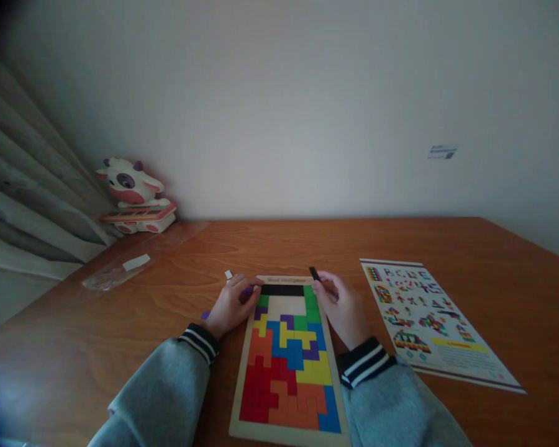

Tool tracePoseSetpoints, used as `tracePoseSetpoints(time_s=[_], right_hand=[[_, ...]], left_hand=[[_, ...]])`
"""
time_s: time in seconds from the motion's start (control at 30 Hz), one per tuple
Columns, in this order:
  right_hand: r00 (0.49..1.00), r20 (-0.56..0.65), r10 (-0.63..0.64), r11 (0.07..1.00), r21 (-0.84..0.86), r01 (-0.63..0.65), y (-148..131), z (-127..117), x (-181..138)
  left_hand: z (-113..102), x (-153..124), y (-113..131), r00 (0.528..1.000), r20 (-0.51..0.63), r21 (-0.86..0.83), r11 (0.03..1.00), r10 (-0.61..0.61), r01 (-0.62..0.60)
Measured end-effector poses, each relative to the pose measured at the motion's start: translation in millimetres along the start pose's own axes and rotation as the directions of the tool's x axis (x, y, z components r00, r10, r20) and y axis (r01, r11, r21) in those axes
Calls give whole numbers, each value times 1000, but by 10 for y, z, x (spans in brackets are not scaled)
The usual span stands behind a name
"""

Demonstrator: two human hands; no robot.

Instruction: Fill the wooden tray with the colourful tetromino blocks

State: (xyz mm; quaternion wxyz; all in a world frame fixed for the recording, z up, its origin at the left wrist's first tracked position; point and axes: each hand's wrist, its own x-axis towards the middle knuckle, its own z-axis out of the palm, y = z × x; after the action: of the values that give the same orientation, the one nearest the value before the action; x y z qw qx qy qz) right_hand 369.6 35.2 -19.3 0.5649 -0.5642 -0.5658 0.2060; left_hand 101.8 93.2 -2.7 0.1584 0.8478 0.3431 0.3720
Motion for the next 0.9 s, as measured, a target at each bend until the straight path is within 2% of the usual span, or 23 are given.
tracePoseSetpoints(time_s=[0.17,0.27,0.43,0.63,0.7,0.8,0.9], right_hand=[[970,81,-231,951,-190,243,-117,31,-12],[945,156,-287,924,-215,316,-161,50,-20],[929,162,-332,900,-239,363,-168,50,-29],[941,166,-293,923,-209,324,-165,44,-50],[933,177,-314,917,-200,346,-175,44,-52],[881,267,-390,878,-181,443,-217,64,-21],[799,404,-445,802,-217,557,-290,135,55]], left_hand=[[23,39,-20,1000,-20,46,999,-7,8],[-1,42,49,997,61,61,997,44,-48],[-74,11,173,960,229,73,981,161,-182],[-77,2,157,949,248,136,963,193,-231],[-68,3,148,953,244,158,962,178,-220],[-57,-3,135,975,190,185,971,118,-154],[-47,-10,107,993,105,141,988,55,-70]])
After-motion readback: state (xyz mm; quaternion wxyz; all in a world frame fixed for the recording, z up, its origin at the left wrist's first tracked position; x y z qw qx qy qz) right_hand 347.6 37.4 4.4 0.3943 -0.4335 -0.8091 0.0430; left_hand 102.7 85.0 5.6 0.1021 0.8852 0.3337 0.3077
